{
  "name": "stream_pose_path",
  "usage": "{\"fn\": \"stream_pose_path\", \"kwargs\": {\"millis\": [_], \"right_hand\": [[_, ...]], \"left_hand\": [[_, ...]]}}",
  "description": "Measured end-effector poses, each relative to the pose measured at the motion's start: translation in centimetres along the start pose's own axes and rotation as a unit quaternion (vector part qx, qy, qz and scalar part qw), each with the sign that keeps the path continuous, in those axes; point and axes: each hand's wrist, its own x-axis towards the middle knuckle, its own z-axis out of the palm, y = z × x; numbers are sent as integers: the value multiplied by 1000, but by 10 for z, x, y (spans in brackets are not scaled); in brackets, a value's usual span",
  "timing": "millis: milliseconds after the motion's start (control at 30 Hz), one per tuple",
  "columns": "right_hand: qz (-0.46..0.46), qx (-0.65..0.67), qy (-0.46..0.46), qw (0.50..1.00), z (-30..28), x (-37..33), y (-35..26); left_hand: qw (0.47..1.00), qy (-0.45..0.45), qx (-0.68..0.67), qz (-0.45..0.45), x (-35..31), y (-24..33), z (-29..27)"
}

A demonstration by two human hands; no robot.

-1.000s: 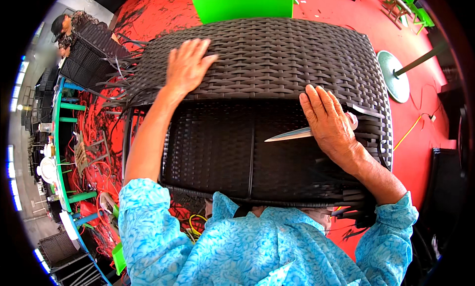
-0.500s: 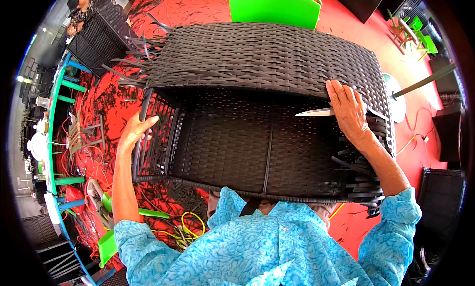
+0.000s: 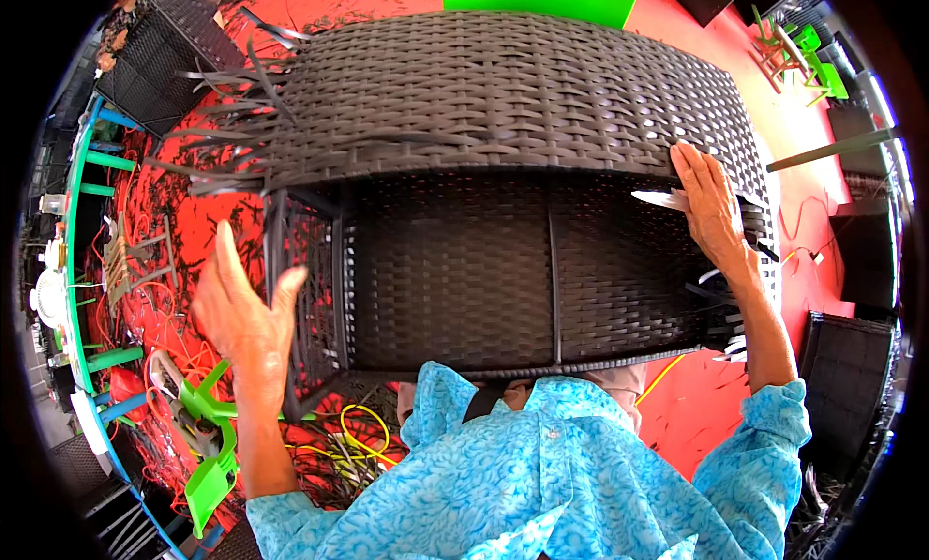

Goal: The person weaves a wicker chair frame by inserting and threading plastic rattan strips through the weave using a pointed tool and by hand.

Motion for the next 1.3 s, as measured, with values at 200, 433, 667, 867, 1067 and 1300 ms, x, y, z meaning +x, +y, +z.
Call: {"fn": "stream_pose_path", "kwargs": {"millis": [200,433,667,867,1067,1300], "right_hand": [[27,-35,30,999,8,-1,-15],[53,-25,23,998,6,-8,-22],[83,-10,-14,996,-5,-1,-33],[-30,224,-45,973,-28,39,-96],[30,552,-50,832,-11,89,-163],[-152,531,7,833,10,102,-202]], "left_hand": [[932,66,-147,326,82,73,4],[916,-34,-231,326,104,102,58],[901,-48,-278,329,75,110,45],[923,-104,-243,279,78,86,46],[875,-305,-284,246,77,71,4],[819,-298,-341,353,62,62,1]]}}
